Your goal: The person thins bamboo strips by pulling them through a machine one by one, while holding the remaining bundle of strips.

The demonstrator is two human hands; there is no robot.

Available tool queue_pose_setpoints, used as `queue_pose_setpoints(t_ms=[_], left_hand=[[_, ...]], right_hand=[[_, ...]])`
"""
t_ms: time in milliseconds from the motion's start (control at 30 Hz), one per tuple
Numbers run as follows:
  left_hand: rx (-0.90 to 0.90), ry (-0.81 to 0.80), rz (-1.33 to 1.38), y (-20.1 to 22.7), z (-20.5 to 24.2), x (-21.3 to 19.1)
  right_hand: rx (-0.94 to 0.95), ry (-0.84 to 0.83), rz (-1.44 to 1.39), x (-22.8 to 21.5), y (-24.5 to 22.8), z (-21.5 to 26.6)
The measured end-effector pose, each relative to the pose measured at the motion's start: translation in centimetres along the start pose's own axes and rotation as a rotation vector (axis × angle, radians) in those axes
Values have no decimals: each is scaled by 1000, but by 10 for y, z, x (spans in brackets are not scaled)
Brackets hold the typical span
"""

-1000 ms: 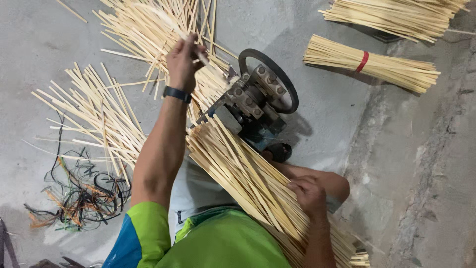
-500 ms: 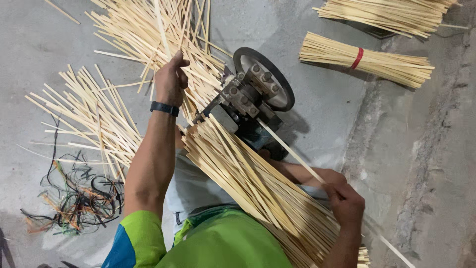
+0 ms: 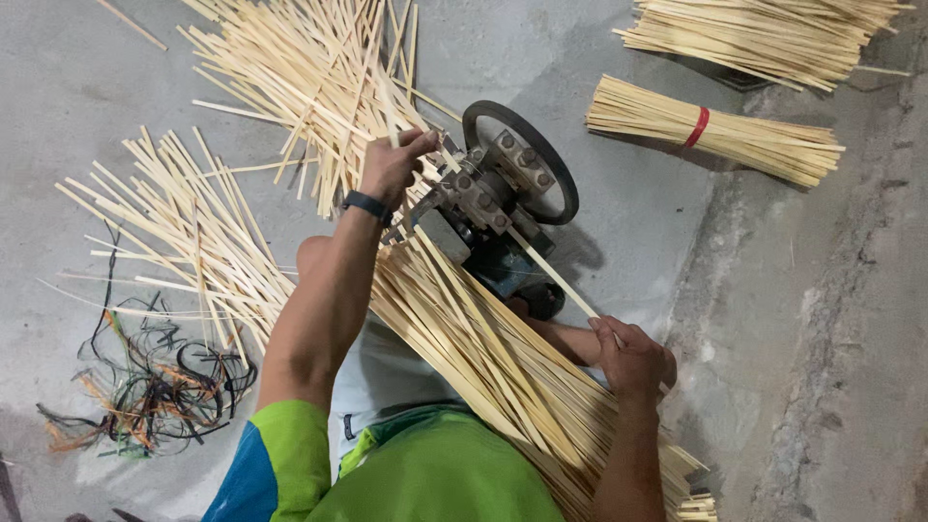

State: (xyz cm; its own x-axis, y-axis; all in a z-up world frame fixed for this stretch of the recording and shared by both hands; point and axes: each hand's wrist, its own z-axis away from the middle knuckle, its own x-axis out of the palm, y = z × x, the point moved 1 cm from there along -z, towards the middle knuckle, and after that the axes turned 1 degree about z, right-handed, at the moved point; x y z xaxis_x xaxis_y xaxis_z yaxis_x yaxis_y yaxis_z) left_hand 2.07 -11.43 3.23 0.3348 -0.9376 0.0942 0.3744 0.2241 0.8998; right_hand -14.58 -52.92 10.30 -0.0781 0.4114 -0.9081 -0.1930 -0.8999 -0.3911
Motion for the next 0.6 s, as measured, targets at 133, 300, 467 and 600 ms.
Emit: queue_pose_setpoints(t_ms=[133, 300, 467, 600], left_hand=[[-48, -7, 25, -2, -2, 8], [28, -43, 123, 7, -2, 9], [54, -52, 140, 13, -7, 1], [148, 118, 227, 14, -23, -19]], right_hand=[[186, -81, 210, 3, 11, 4], [149, -470, -335, 26, 25, 18], [-5, -419, -302, 33, 17, 32], [-106, -295, -166, 21, 21, 34]])
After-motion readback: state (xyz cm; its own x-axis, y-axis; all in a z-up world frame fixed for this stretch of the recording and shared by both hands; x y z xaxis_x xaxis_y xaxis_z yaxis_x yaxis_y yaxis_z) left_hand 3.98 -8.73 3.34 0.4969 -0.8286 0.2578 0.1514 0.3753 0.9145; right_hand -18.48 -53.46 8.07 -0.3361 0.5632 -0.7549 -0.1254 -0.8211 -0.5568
